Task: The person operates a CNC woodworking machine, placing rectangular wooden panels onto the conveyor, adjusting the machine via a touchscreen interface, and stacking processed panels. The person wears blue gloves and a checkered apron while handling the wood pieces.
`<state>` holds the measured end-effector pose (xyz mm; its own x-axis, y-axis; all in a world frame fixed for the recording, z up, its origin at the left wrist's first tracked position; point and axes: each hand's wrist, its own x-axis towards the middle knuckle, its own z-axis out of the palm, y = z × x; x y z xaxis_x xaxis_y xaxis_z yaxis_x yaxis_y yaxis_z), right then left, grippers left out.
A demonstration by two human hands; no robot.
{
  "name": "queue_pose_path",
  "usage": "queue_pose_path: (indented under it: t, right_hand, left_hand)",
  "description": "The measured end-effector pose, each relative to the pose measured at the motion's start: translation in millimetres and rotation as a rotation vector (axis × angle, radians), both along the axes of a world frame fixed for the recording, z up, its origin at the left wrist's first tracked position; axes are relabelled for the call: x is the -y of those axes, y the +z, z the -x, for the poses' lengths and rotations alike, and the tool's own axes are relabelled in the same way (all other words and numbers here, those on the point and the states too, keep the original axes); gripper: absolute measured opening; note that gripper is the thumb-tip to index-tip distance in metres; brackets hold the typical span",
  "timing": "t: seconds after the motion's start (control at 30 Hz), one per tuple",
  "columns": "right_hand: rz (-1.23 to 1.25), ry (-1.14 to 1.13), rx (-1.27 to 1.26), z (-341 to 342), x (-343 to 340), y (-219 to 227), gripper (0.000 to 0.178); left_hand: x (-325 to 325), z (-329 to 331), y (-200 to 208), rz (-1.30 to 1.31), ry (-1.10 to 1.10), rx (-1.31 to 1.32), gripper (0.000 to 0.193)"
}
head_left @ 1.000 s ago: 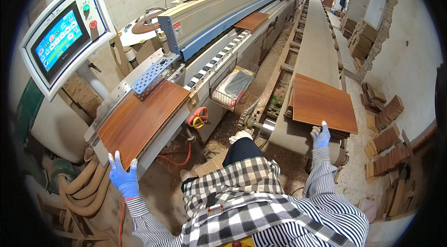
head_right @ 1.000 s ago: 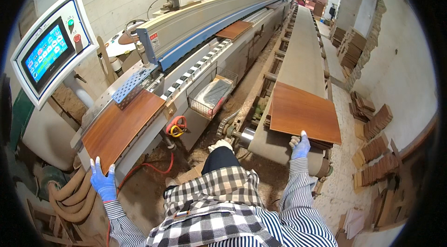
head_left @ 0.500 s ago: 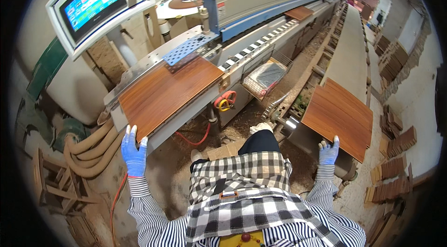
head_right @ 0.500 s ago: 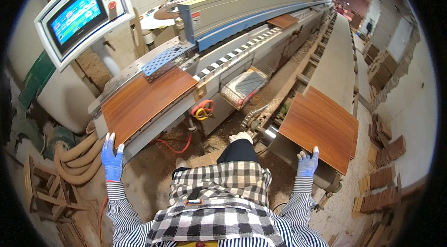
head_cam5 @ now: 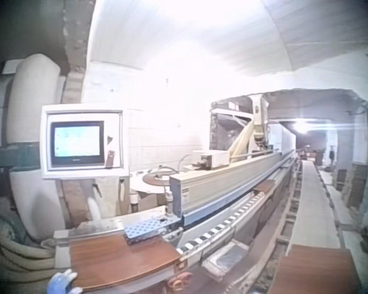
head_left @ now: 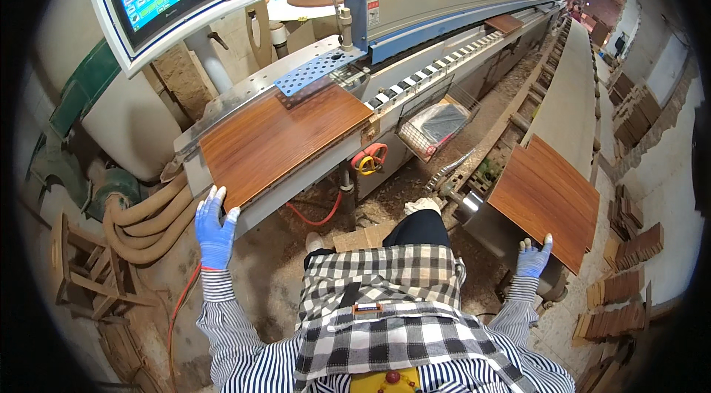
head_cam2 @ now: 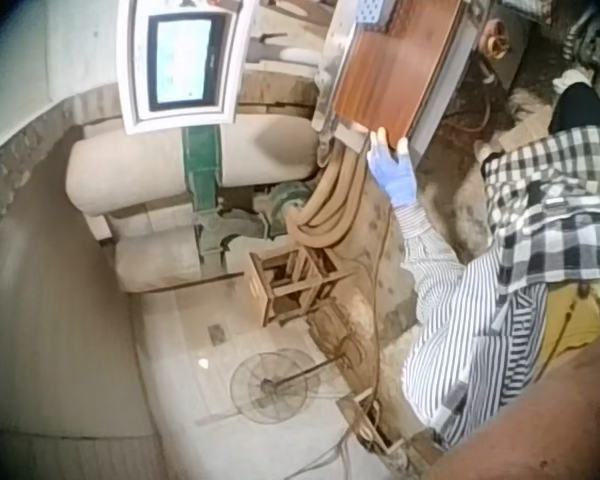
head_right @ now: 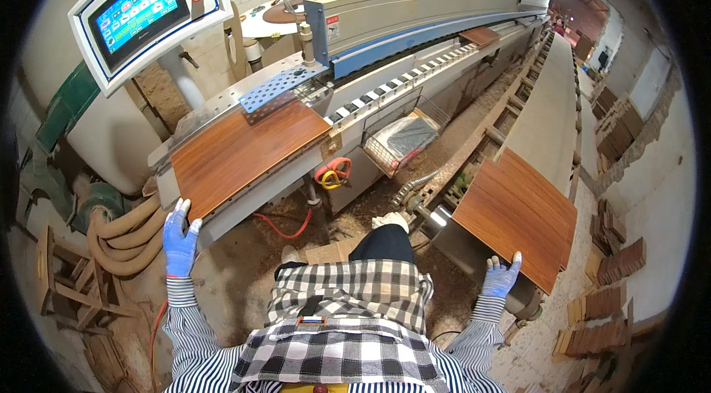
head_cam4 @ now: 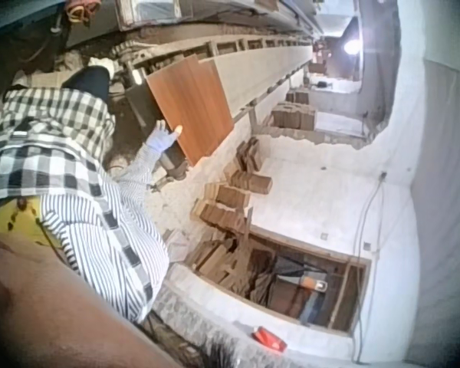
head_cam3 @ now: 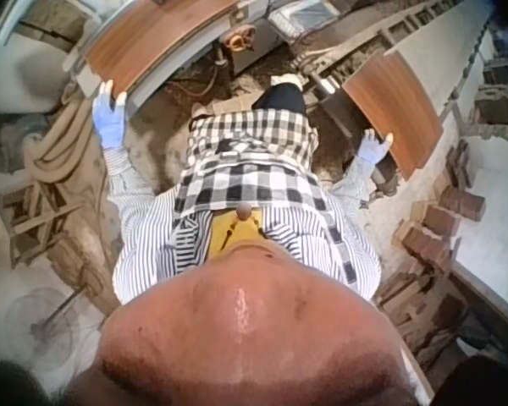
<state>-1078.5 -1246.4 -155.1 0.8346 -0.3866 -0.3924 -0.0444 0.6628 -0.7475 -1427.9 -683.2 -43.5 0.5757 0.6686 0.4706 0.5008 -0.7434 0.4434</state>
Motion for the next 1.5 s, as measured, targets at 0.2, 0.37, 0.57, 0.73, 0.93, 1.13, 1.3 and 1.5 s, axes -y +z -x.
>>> queue_pose_path:
  t: [0.2, 0.37, 0.57, 0.73, 0.93, 1.13, 1.3, 1.5]
  right_hand:
    - [-0.101, -0.067, 0.009, -9, 23, -10, 0.056]
    - [-0.091, -0.107, 0.054, -6, 29, -5, 0.056]
    - [-0.117, -0.145, 0.078, -11, 44, -15, 0.057]
    - [-0.127, -0.159, 0.114, -14, 52, -12, 0.049]
    - [-0.056, 0.003, 0.036, -4, 69, -10, 0.032]
    - [-0.066, 0.263, 0.228, 25, 39, 10, 0.029]
    - [-0.023, 0.619, 0.364, 29, -45, 41, 0.028]
    - [-0.137, 1.047, 0.373, 42, -184, 85, 0.023]
  left_hand:
    - [4, -26, 7, -0.116, -0.005, -0.083, 0.050]
    - [13, -58, 10, -0.183, -0.006, -0.092, 0.050]
    - [11, -96, -2, -0.236, -0.024, -0.072, 0.054]
    - [17, -143, -8, -0.239, -0.085, -0.036, 0.055]
    - [19, -171, -3, -0.088, -0.266, 0.005, 0.051]
    - [31, -157, -2, -0.152, -0.280, 0.024, 0.055]
    - [78, -122, 17, -0.055, -0.412, 0.062, 0.068]
    - [122, -65, 26, -0.145, -0.449, -0.074, 0.079]
